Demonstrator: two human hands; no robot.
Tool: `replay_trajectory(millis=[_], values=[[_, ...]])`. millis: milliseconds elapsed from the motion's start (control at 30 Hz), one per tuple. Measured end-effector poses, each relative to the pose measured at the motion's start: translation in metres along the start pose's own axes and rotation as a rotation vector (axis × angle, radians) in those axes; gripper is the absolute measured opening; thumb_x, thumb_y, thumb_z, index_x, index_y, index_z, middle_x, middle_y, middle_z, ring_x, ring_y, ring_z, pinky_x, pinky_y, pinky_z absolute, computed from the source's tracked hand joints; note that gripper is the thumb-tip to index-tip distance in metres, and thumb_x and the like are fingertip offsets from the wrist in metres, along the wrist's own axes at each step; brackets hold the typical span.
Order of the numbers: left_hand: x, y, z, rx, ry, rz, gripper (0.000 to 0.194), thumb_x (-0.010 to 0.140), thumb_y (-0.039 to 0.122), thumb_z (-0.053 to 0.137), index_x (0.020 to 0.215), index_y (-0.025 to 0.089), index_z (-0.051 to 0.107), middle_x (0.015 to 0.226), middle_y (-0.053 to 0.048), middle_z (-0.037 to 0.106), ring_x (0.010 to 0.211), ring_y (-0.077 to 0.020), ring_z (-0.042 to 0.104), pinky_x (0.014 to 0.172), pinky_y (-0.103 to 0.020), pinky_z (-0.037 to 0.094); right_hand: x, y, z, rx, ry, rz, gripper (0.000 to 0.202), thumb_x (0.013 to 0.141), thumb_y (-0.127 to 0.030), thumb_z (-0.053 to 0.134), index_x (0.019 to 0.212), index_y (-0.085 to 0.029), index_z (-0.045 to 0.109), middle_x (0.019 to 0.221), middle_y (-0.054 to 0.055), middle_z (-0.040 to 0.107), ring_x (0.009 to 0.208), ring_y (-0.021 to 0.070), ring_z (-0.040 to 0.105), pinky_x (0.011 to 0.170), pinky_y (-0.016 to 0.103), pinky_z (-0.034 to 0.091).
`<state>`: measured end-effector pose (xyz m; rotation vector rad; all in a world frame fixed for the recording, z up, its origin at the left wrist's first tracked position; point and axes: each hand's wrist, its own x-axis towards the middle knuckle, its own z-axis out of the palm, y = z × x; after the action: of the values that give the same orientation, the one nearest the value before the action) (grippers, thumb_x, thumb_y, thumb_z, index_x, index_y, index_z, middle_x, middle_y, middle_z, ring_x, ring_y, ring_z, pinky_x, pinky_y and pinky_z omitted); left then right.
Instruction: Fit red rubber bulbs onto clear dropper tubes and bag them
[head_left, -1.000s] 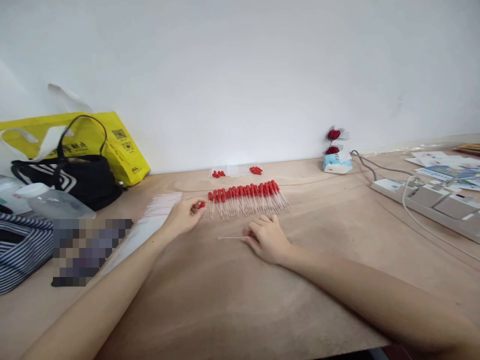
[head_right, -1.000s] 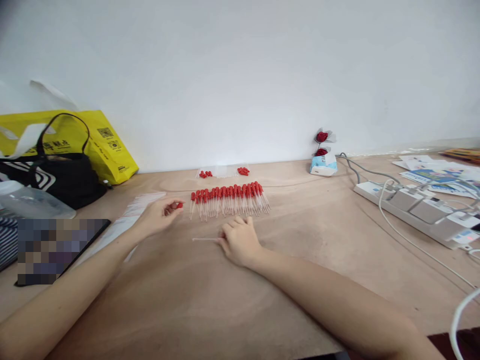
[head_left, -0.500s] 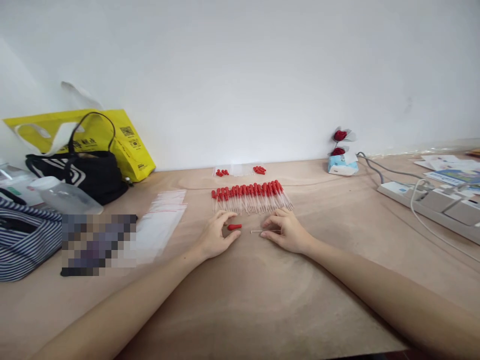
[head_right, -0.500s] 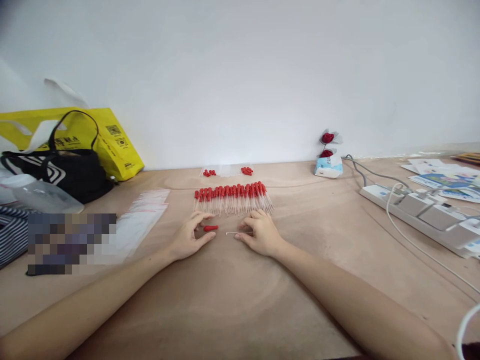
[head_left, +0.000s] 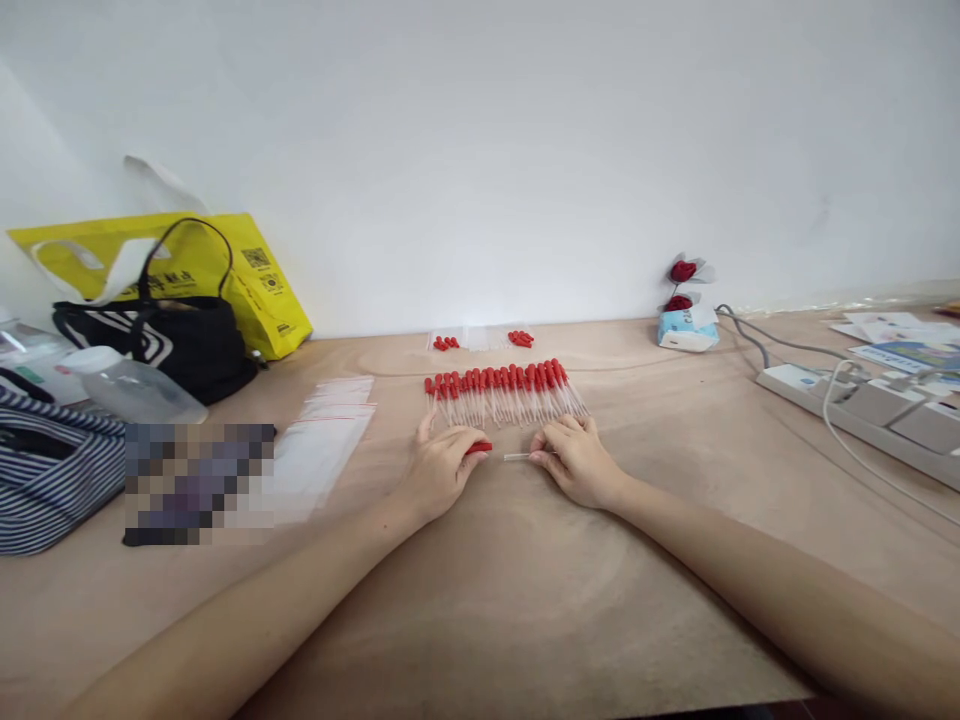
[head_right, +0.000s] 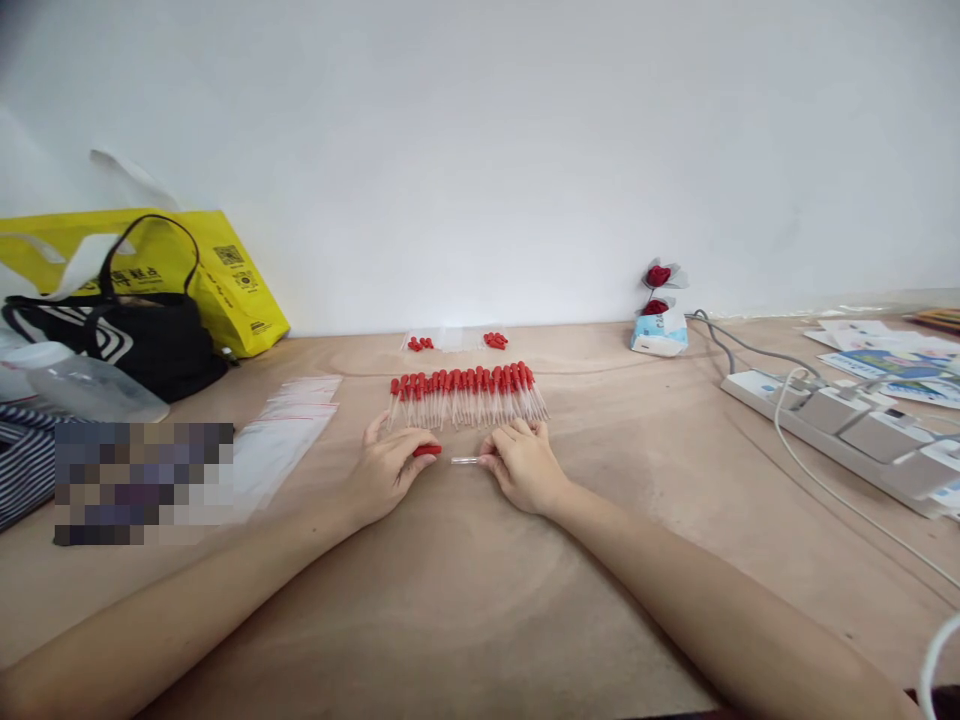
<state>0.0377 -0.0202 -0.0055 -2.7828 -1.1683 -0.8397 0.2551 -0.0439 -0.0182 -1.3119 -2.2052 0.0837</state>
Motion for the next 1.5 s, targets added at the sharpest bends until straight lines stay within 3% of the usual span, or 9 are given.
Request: replay_trajectory(millis=[133, 233, 333, 667, 900, 1133, 1300, 1500], values=[[-0.001, -0.002, 0.003, -0.004, 0.013, 0.042, 0.019, 0.087, 0.027, 0.042, 0.098, 0.023, 0.057, 0.093, -0.002, 0.067, 0.099, -0.0198, 0.057, 0.102, -0.050, 0.002, 0.001, -0.001, 0.002, 0.013, 0.071, -0.056, 0.013, 0.084, -0.023, 0.044, 0.081, -0.019, 0.056, 0.077, 0.002, 0.062, 0.079, 0.0152, 0.048, 0.079, 0.034, 0.023], [-0.001, -0.002, 0.005, -0.002, 0.021, 0.049, 0.020, 0.087, 0.025, 0.041, 0.095, 0.022, 0.058, 0.091, -0.001, 0.068, 0.100, -0.0197, 0.056, 0.102, -0.050, 0.000, 0.001, -0.002, 0.005, 0.003, 0.124, -0.082, 0.020, 0.086, -0.026, 0.040, 0.092, -0.020, 0.058, 0.084, 0.004, 0.063, 0.083, 0.0162, 0.048, 0.079, 0.035, 0.022], [-0.001, -0.001, 0.005, 0.011, 0.026, 0.043, 0.020, 0.087, 0.024, 0.040, 0.094, 0.021, 0.058, 0.091, -0.001, 0.068, 0.100, -0.0193, 0.057, 0.102, -0.049, -0.001, 0.003, -0.005, 0.007, -0.018, 0.156, -0.074, 0.022, 0.086, -0.027, 0.040, 0.090, -0.021, 0.061, 0.084, 0.004, 0.063, 0.083, 0.0163, 0.048, 0.079, 0.035, 0.022], [0.002, 0.008, 0.003, -0.063, -0.024, -0.103, 0.019, 0.088, 0.026, 0.036, 0.090, 0.020, 0.054, 0.089, -0.001, 0.066, 0.086, -0.0160, 0.059, 0.099, -0.047, 0.012, 0.003, -0.019, 0.008, -0.081, 0.171, -0.097, 0.018, 0.085, -0.024, 0.042, 0.083, -0.019, 0.059, 0.074, 0.001, 0.063, 0.074, 0.0127, 0.049, 0.082, 0.034, 0.020], [0.001, 0.007, 0.003, -0.080, -0.013, -0.124, 0.020, 0.087, 0.028, 0.037, 0.088, 0.021, 0.055, 0.087, 0.000, 0.066, 0.085, -0.0162, 0.058, 0.098, -0.045, 0.015, 0.002, -0.021, 0.009, -0.116, 0.141, -0.164, 0.017, 0.084, -0.024, 0.041, 0.082, -0.018, 0.058, 0.073, 0.002, 0.061, 0.074, 0.0138, 0.048, 0.081, 0.034, 0.021], [-0.001, 0.008, 0.000, -0.069, 0.046, -0.013, 0.017, 0.085, 0.026, 0.041, 0.083, 0.020, 0.056, 0.082, 0.000, 0.066, 0.079, -0.0150, 0.060, 0.098, -0.043, 0.015, 0.004, -0.017, 0.005, -0.142, 0.138, -0.282, 0.019, 0.083, -0.017, 0.039, 0.082, -0.017, 0.058, 0.072, 0.002, 0.058, 0.074, 0.0142, 0.045, 0.081, 0.035, 0.021], [-0.003, 0.010, 0.000, -0.061, 0.006, 0.068, 0.018, 0.086, 0.025, 0.040, 0.082, 0.020, 0.056, 0.077, 0.000, 0.066, 0.079, -0.0145, 0.060, 0.101, -0.043, 0.010, 0.006, -0.013, 0.001, -0.218, 0.141, -0.381, 0.025, 0.084, -0.014, 0.036, 0.081, -0.019, 0.060, 0.067, 0.002, 0.056, 0.073, 0.0146, 0.043, 0.084, 0.036, 0.019], [-0.002, 0.012, -0.001, -0.052, -0.011, 0.083, 0.018, 0.086, 0.026, 0.039, 0.082, 0.020, 0.056, 0.077, -0.001, 0.066, 0.079, -0.0150, 0.060, 0.100, -0.042, 0.012, 0.007, -0.013, 0.005, -0.206, 0.151, -0.396, 0.022, 0.083, -0.015, 0.037, 0.082, -0.017, 0.059, 0.067, 0.002, 0.055, 0.072, 0.0150, 0.040, 0.080, 0.035, 0.021]])
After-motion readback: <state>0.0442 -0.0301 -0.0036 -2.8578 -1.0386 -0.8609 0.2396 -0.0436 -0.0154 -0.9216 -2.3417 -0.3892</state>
